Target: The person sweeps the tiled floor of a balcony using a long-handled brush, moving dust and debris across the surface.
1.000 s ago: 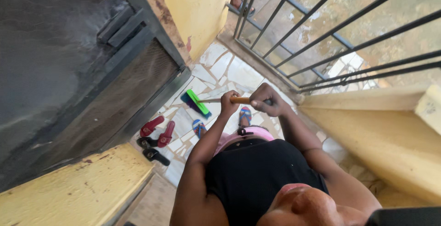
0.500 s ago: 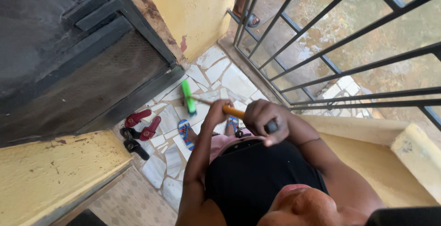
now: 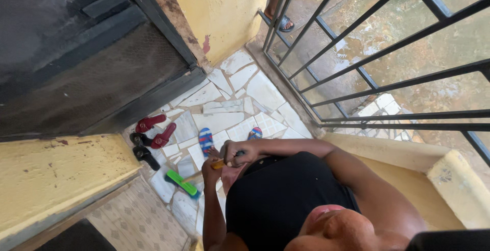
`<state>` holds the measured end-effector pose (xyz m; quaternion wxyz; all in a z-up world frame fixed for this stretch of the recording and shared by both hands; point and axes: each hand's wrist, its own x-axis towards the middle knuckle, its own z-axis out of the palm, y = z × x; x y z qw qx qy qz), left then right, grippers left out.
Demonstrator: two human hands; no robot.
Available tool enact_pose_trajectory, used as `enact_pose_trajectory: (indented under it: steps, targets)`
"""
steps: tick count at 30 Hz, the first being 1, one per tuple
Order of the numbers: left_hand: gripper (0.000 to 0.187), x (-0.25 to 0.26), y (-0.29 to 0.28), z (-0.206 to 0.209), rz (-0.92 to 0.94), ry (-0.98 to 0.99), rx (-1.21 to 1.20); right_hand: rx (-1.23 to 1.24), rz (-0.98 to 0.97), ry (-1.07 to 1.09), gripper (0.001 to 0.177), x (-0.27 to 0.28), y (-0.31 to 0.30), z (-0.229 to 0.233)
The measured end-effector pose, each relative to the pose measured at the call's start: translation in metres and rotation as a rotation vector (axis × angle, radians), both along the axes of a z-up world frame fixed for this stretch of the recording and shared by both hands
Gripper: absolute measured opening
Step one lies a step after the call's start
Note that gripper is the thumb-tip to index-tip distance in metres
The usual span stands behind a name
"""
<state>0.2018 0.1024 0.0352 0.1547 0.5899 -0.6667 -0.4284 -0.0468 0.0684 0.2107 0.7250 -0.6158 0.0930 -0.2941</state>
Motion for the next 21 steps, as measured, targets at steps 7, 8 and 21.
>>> enact_pose_trajectory:
  steps: [7, 8, 21]
  targets:
    - [0.016, 0.001, -0.016, 0.004, 0.011, 0.165, -0.085, -0.083, -0.082, -0.041, 0.036, 0.008, -0.007, 0.011]
    - [0.018, 0.004, -0.014, 0.004, -0.010, 0.159, -0.030, -0.131, -0.106, -0.029, 0.038, 0.011, -0.006, 0.012]
    - [0.009, -0.076, -0.019, -0.019, 0.027, 0.402, -0.231, -0.109, -0.289, 0.243, 0.022, -0.066, 0.008, 0.040]
